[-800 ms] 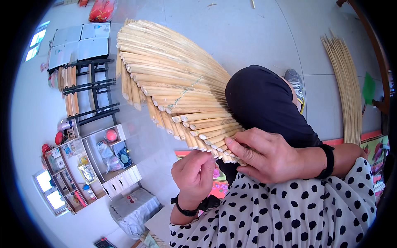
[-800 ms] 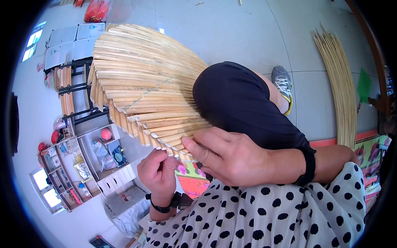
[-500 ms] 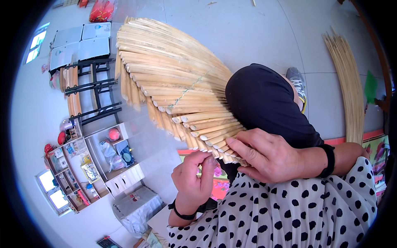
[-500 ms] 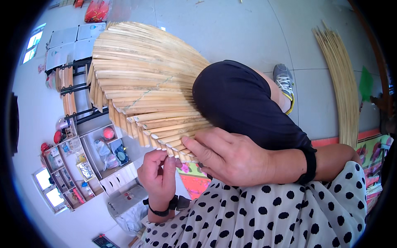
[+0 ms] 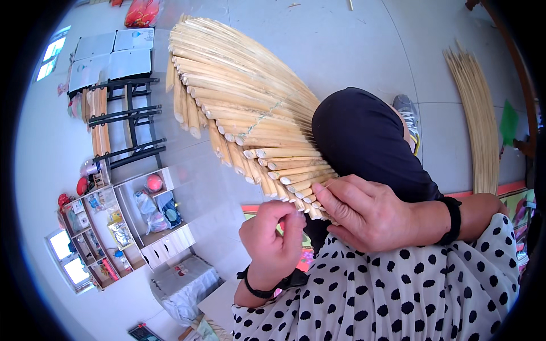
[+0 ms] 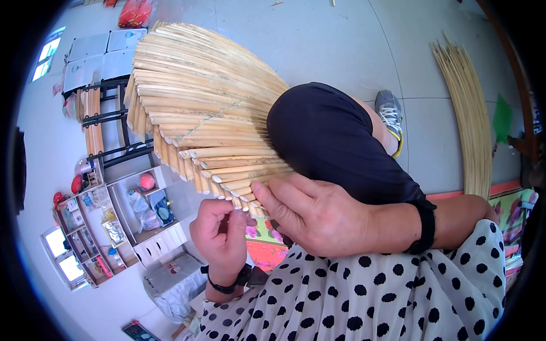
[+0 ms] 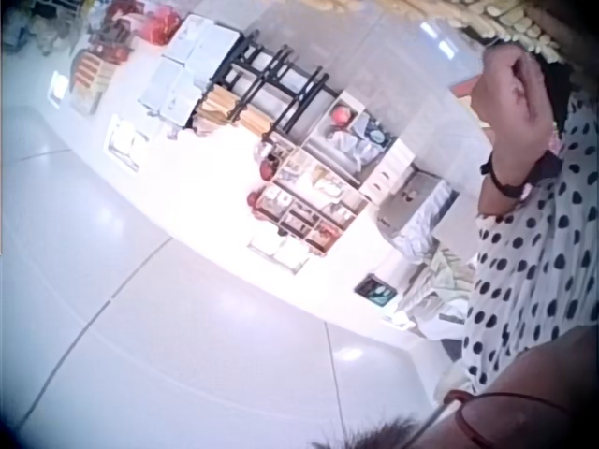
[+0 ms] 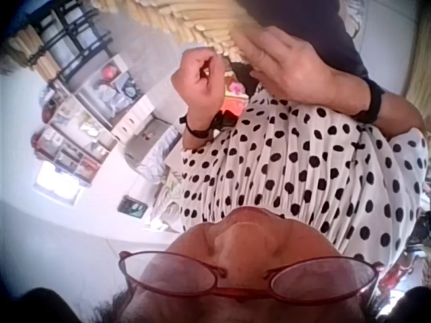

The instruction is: The person weaves together thin wooden slats using a needle and thread, pulling the thread through the slats to form a circular fan-like object. They use a pair of snips to trim the thread after securing a section of the slats.

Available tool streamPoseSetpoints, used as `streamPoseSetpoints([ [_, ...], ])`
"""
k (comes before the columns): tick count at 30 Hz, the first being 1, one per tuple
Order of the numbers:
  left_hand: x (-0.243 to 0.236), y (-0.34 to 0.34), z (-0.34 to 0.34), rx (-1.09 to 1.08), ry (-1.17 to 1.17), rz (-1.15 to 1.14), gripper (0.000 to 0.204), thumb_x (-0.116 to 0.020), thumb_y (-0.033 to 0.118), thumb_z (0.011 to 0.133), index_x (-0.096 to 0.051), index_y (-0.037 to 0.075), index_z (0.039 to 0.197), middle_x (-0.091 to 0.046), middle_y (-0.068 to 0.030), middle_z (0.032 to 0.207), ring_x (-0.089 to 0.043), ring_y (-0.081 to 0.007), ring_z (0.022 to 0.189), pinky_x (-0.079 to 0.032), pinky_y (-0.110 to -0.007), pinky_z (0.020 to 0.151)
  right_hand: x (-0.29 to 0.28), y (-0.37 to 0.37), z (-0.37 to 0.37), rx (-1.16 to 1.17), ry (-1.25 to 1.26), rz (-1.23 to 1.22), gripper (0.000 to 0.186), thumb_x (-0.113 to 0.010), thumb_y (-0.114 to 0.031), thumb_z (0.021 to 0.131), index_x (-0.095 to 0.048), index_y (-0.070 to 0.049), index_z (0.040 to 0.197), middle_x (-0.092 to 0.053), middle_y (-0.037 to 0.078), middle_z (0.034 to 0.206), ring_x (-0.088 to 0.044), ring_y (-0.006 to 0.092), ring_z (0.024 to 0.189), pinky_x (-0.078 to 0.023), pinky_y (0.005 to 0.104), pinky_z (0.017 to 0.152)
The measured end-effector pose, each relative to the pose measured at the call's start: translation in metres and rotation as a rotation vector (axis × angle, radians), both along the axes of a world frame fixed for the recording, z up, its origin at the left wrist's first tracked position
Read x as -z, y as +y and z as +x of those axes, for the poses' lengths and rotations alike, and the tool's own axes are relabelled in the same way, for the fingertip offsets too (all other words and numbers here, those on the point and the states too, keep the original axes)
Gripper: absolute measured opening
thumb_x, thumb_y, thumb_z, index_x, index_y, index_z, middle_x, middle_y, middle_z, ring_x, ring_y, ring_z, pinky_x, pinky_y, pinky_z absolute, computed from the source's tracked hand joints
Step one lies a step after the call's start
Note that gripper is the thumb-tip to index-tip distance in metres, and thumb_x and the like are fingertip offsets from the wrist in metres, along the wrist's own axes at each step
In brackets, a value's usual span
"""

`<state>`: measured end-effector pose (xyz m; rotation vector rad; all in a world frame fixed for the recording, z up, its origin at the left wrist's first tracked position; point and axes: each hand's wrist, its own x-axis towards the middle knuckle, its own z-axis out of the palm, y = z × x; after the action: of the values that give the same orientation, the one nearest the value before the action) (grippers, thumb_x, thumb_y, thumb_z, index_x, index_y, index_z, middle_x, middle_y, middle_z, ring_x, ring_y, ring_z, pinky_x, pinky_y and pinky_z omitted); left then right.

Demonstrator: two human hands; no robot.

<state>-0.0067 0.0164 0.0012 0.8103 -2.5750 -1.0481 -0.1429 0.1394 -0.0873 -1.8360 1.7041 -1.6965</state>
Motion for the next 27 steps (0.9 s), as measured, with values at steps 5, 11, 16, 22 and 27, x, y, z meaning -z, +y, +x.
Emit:
streamPoseSetpoints([
  [5,0.009,0.013,-0.009,-0.121,0.131,0.054,0.016,-0.060,-0.007,0.085,-0.047,0.000,0.092,-0.065,-0.0103,0.072,-0.066,-0.0147,0.062,-0.048,-0.024,0.053,-0.004,0.002,-0.003,-0.034,-0.019,0.036,0.076,-0.076,-0.006,0.059,-0.047,0.018,0.125,-0.054,0.021,0.103,-0.060,0.0322,0.082,-0.054,0.0361,0.065],
  [11,0.015,0.013,-0.013,-0.003,0.192,-0.125,0.019,-0.056,-0.009,0.085,-0.042,-0.002,0.095,-0.056,-0.0069,0.072,-0.059,-0.0180,0.054,-0.045,-0.028,0.050,-0.008,0.003,0.000,0.026,-0.007,0.055,0.067,-0.070,-0.009,0.068,-0.048,0.017,0.126,-0.055,0.019,0.103,-0.058,0.0287,0.084,-0.054,0.0320,0.068],
  [16,0.009,0.019,-0.014,0.076,0.096,-0.216,0.019,-0.055,-0.010,0.083,-0.042,-0.002,0.096,-0.052,-0.0101,0.072,-0.055,-0.0235,0.050,-0.043,-0.033,0.048,-0.011,0.004,0.007,0.048,0.045,0.130,0.065,-0.071,-0.006,0.068,-0.049,0.015,0.125,-0.055,0.019,0.105,-0.059,0.0299,0.089,-0.055,0.0336,0.070],
  [22,-0.036,-0.001,-0.015,-0.077,-0.105,-0.368,0.034,-0.060,-0.003,0.083,-0.047,-0.001,0.114,-0.062,-0.0163,0.104,-0.065,-0.0250,0.071,-0.049,-0.033,0.060,-0.013,0.005,0.004,0.126,-0.101,0.160,0.066,-0.071,-0.003,0.066,-0.046,0.008,0.126,-0.056,0.019,0.107,-0.059,0.0339,0.092,-0.054,0.0370,0.076],
  [27,-0.072,-0.030,-0.027,0.254,-0.134,-1.098,0.051,-0.070,-0.001,0.073,-0.056,0.008,0.122,-0.057,-0.0121,0.127,-0.051,-0.0285,0.122,-0.039,-0.048,0.100,-0.012,0.001,0.017,0.100,-0.178,0.132,0.050,-0.070,0.000,0.069,-0.050,0.003,0.115,-0.057,0.019,0.107,-0.060,0.0359,0.095,-0.053,0.0384,0.080],
])
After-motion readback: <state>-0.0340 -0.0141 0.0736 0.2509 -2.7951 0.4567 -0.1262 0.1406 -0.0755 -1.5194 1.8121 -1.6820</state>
